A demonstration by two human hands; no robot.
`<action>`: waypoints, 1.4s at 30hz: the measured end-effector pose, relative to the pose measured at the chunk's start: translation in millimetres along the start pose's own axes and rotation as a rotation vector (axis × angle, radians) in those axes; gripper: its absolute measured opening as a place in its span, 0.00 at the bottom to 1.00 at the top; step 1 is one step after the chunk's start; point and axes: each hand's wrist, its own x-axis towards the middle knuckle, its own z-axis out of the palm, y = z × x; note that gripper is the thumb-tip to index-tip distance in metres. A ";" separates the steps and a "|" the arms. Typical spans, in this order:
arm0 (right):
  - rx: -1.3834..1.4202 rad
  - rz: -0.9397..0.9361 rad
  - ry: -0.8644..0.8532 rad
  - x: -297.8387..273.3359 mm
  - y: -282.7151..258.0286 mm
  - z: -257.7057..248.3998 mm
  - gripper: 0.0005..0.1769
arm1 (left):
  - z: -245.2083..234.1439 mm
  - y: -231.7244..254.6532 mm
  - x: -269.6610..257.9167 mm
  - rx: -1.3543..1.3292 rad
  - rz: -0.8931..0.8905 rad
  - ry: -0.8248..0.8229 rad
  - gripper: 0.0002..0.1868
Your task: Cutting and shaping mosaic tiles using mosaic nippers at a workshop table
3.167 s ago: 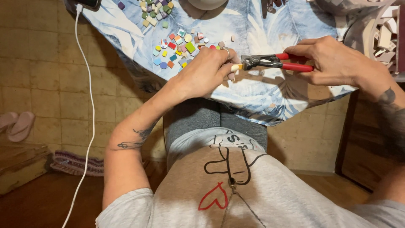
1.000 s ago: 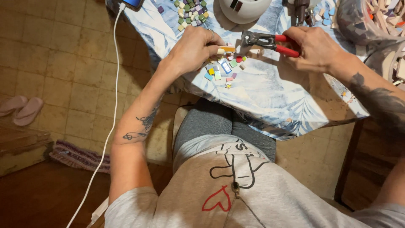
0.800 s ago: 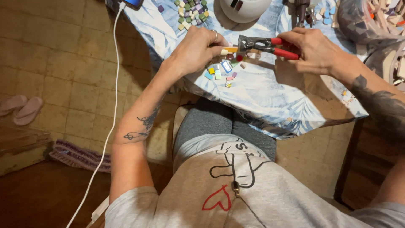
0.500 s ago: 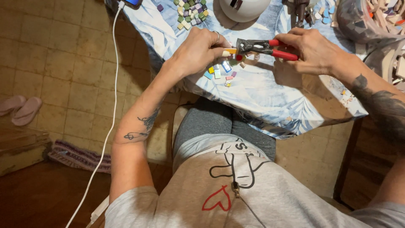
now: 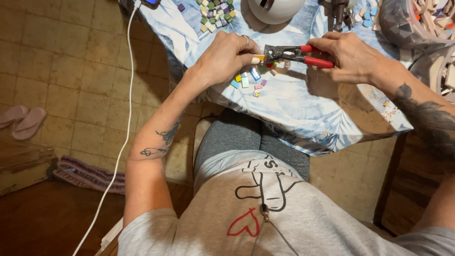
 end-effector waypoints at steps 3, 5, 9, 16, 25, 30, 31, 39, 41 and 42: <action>-0.017 -0.009 -0.006 -0.2 0.0 -0.8 0.38 | 0.5 -0.9 0.5 0.016 -0.008 0.003 0.05; -0.005 -0.004 0.003 -1.0 -6.1 -4.8 0.32 | 2.1 -5.2 0.8 0.016 0.021 0.014 0.05; 0.033 0.164 -0.064 -1.8 -17.7 -11.6 0.24 | 1.3 -3.2 0.8 0.014 0.017 0.014 0.05; 0.128 0.169 -0.051 1.0 -17.5 0.2 0.19 | 2.7 -15.6 5.1 0.081 0.055 0.059 0.04; 0.034 0.101 0.340 -13.2 -16.3 13.6 0.13 | -8.6 -1.2 -2.5 0.000 -0.051 0.046 0.04; 0.372 0.243 0.605 -46.8 -45.6 36.9 0.14 | -10.6 24.0 -3.2 -0.168 -0.139 0.002 0.04; 0.374 0.247 0.613 -50.8 -55.8 42.9 0.14 | -9.9 28.6 -2.3 -0.162 -0.136 -0.004 0.04; 1.357 0.065 1.225 -83.2 -76.8 122.1 0.23 | 41.3 78.7 76.3 0.181 0.490 -0.094 0.08; 1.278 0.105 1.280 -89.6 -77.8 130.4 0.17 | 70.5 104.3 110.1 0.196 0.593 -0.102 0.07; 1.217 0.118 1.300 -88.7 -78.0 133.7 0.16 | 82.1 116.3 124.4 0.224 0.669 -0.080 0.06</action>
